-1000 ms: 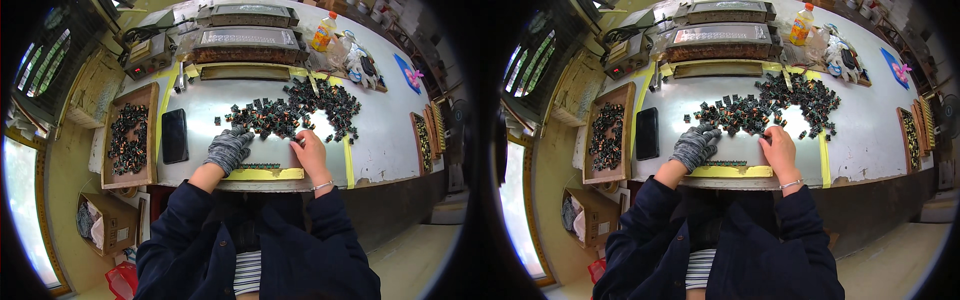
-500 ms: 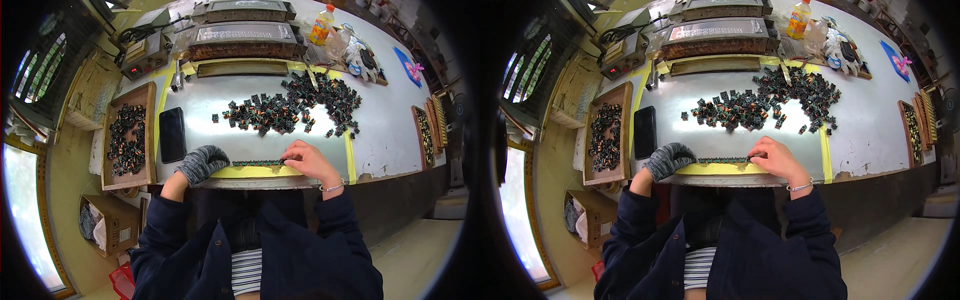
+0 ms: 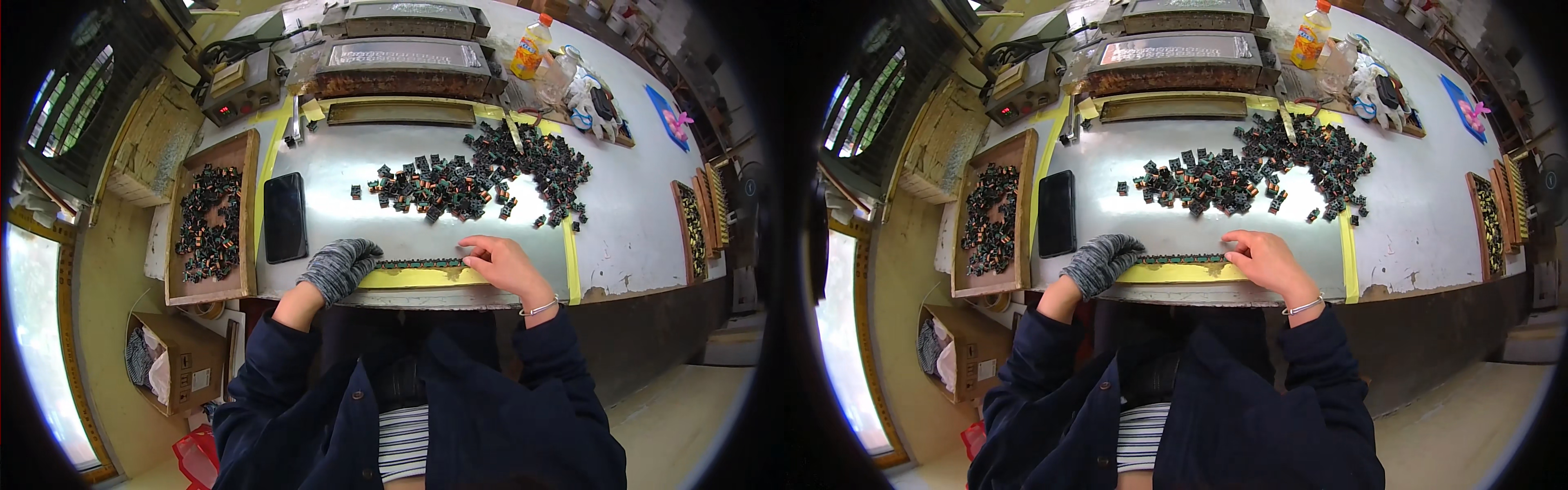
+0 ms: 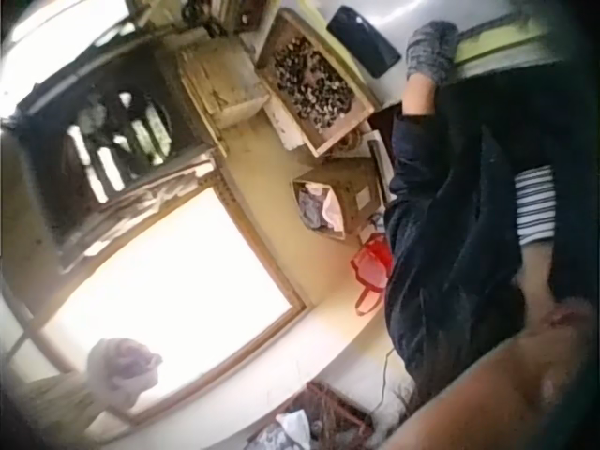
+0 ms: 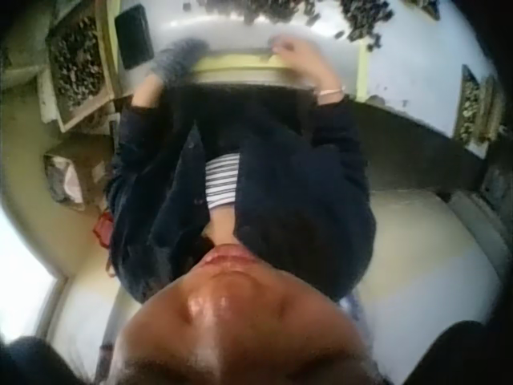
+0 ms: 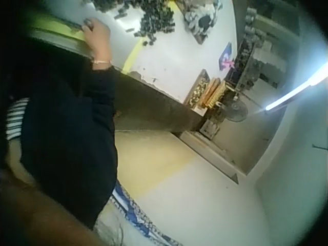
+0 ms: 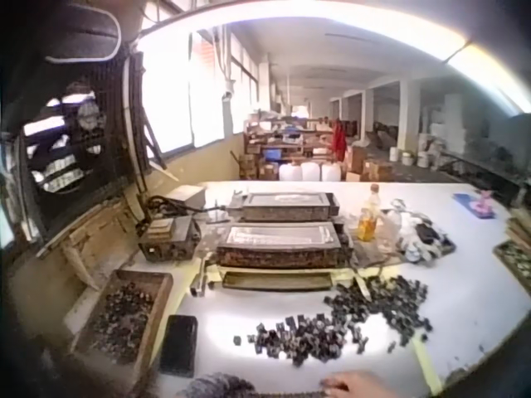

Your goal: Manually pick and place small electronic components into a tray for assembly or inspection.

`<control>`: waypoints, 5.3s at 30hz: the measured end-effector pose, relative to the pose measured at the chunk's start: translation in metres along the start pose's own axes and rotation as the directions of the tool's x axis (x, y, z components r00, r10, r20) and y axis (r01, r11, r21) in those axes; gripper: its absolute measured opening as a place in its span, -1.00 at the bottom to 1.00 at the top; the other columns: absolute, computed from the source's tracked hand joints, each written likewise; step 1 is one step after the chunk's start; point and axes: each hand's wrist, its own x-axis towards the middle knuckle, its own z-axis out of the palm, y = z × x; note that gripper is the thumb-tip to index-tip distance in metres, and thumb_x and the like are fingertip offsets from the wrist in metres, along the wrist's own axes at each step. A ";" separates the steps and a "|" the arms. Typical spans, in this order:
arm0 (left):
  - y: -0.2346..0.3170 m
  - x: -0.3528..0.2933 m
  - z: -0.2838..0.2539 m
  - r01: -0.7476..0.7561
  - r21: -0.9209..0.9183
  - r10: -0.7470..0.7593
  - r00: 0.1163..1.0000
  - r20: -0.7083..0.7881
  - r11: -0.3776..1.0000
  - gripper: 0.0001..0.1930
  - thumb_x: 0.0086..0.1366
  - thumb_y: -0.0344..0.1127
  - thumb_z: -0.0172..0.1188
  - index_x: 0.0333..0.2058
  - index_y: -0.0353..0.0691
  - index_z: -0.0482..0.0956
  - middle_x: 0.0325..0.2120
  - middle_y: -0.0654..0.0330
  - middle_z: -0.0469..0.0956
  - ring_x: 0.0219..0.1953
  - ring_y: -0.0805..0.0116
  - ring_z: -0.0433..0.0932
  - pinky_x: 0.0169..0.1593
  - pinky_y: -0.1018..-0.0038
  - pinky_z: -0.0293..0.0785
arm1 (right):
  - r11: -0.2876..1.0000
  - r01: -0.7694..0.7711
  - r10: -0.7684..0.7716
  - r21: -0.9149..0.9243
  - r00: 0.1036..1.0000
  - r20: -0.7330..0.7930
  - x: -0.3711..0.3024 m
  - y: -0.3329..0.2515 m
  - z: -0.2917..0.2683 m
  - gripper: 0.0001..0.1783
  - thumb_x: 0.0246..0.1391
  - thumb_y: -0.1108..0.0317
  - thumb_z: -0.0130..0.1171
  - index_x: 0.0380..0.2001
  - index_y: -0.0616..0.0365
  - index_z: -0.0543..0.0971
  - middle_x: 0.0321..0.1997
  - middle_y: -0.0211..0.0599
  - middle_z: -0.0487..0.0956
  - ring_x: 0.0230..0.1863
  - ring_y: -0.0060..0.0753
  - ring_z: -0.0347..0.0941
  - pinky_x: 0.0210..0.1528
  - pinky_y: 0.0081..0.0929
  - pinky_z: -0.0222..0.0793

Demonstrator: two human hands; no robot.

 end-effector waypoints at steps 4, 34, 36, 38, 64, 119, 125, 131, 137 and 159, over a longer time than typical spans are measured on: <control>0.011 0.006 -0.003 0.105 0.072 -0.108 0.993 0.047 0.992 -0.72 0.15 -0.10 0.14 -0.35 -0.19 0.58 -0.40 0.02 0.56 -0.27 0.08 0.52 -0.15 0.28 0.42 | 0.999 0.037 -0.038 -0.030 0.999 -0.029 -0.002 0.008 0.002 -0.73 -0.05 0.25 0.13 -0.26 0.12 0.58 -0.48 -0.26 0.58 -0.44 -0.26 0.49 -0.35 -0.41 0.37; 0.028 0.061 0.028 0.084 0.250 -0.011 0.960 -0.280 0.965 -0.64 0.03 -0.21 0.25 -0.15 -0.11 0.50 -0.12 0.10 0.48 -0.16 0.13 0.50 -0.06 0.32 0.42 | 0.971 0.104 -0.183 -0.215 0.903 -0.388 0.033 -0.017 0.027 -0.67 -0.12 0.24 0.25 -0.23 0.03 0.50 -0.37 -0.38 0.48 -0.42 -0.35 0.46 -0.37 -0.43 0.38; 0.031 0.065 0.024 0.002 0.457 0.128 0.959 -0.252 0.889 -0.53 0.04 -0.20 0.19 0.00 0.04 0.43 0.10 0.12 0.30 0.03 0.10 0.38 0.05 0.31 0.31 | 0.938 0.156 -0.281 -0.308 0.864 -0.418 0.036 -0.022 0.028 -0.67 -0.08 0.30 0.21 -0.18 0.00 0.48 -0.34 -0.38 0.47 -0.43 -0.31 0.46 -0.38 -0.41 0.39; 0.034 0.066 0.020 0.006 0.421 0.103 0.966 -0.235 0.907 -0.58 0.05 -0.21 0.18 -0.04 0.03 0.45 0.02 0.14 0.35 -0.04 0.10 0.41 0.02 0.30 0.33 | 0.910 0.172 -0.328 -0.376 0.855 -0.402 0.041 -0.018 0.031 -0.72 -0.07 0.33 0.17 -0.21 0.00 0.48 -0.32 -0.38 0.46 -0.44 -0.27 0.46 -0.40 -0.40 0.38; -0.003 0.004 -0.016 -0.012 0.086 0.013 1.000 -0.012 0.996 -0.83 0.11 -0.45 0.14 -0.28 -0.25 0.58 -0.33 0.07 0.55 -0.22 0.18 0.54 -0.13 0.40 0.45 | 0.998 -0.062 0.062 0.007 0.997 0.042 -0.012 0.027 -0.029 -0.81 -0.09 0.32 0.16 -0.37 0.14 0.59 -0.41 -0.30 0.56 -0.39 -0.38 0.50 -0.29 -0.49 0.39; -0.010 -0.010 -0.008 0.131 0.012 -0.130 0.990 -0.062 0.991 -0.86 0.12 -0.32 0.17 -0.37 -0.24 0.58 -0.43 0.03 0.54 -0.32 0.11 0.52 -0.21 0.33 0.43 | 0.993 0.022 -0.020 -0.115 1.000 0.016 -0.008 0.026 -0.020 -0.83 0.01 0.29 0.07 -0.35 0.10 0.54 -0.43 -0.32 0.56 -0.33 -0.29 0.48 -0.27 -0.39 0.35; -0.001 -0.003 -0.001 0.040 0.042 -0.037 0.998 -0.056 0.998 -0.81 0.19 -0.28 0.10 -0.28 -0.21 0.56 -0.35 0.03 0.57 -0.26 0.12 0.55 -0.17 0.33 0.44 | 0.997 0.017 -0.019 -0.078 1.000 -0.019 -0.010 0.013 -0.017 -0.80 0.01 0.31 0.07 -0.29 0.09 0.56 -0.45 -0.24 0.59 -0.39 -0.22 0.50 -0.30 -0.36 0.36; 0.003 0.020 -0.006 0.172 0.082 -0.157 0.975 -0.158 0.982 -0.80 0.22 -0.28 0.10 -0.23 -0.21 0.55 -0.30 0.00 0.55 -0.26 0.18 0.56 -0.18 0.40 0.46 | 0.993 -0.054 0.049 -0.102 0.998 -0.050 -0.017 0.015 -0.021 -0.77 0.02 0.26 0.07 -0.28 0.11 0.55 -0.42 -0.22 0.58 -0.38 -0.21 0.50 -0.31 -0.36 0.36; 0.025 0.052 0.018 0.096 0.183 -0.068 0.986 -0.153 0.978 -0.84 0.18 -0.29 0.12 -0.30 -0.18 0.58 -0.32 0.06 0.49 -0.26 0.14 0.49 -0.15 0.36 0.40 | 0.991 -0.023 0.022 -0.135 1.000 -0.008 -0.017 0.013 -0.019 -0.67 -0.04 0.18 0.16 -0.21 0.11 0.52 -0.40 -0.30 0.51 -0.29 -0.26 0.42 -0.22 -0.41 0.33; 0.007 0.007 -0.023 0.218 -0.078 -0.207 0.970 0.128 0.973 -0.65 0.17 -0.39 0.17 -0.03 -0.17 0.46 -0.37 0.12 0.59 -0.25 0.40 0.57 -0.13 0.50 0.47 | 0.959 0.118 -0.117 -0.256 0.993 0.020 -0.024 0.016 -0.014 -0.34 -0.39 0.27 0.38 -0.07 0.03 0.44 -0.39 -0.37 0.38 -0.24 -0.27 0.32 -0.13 -0.38 0.28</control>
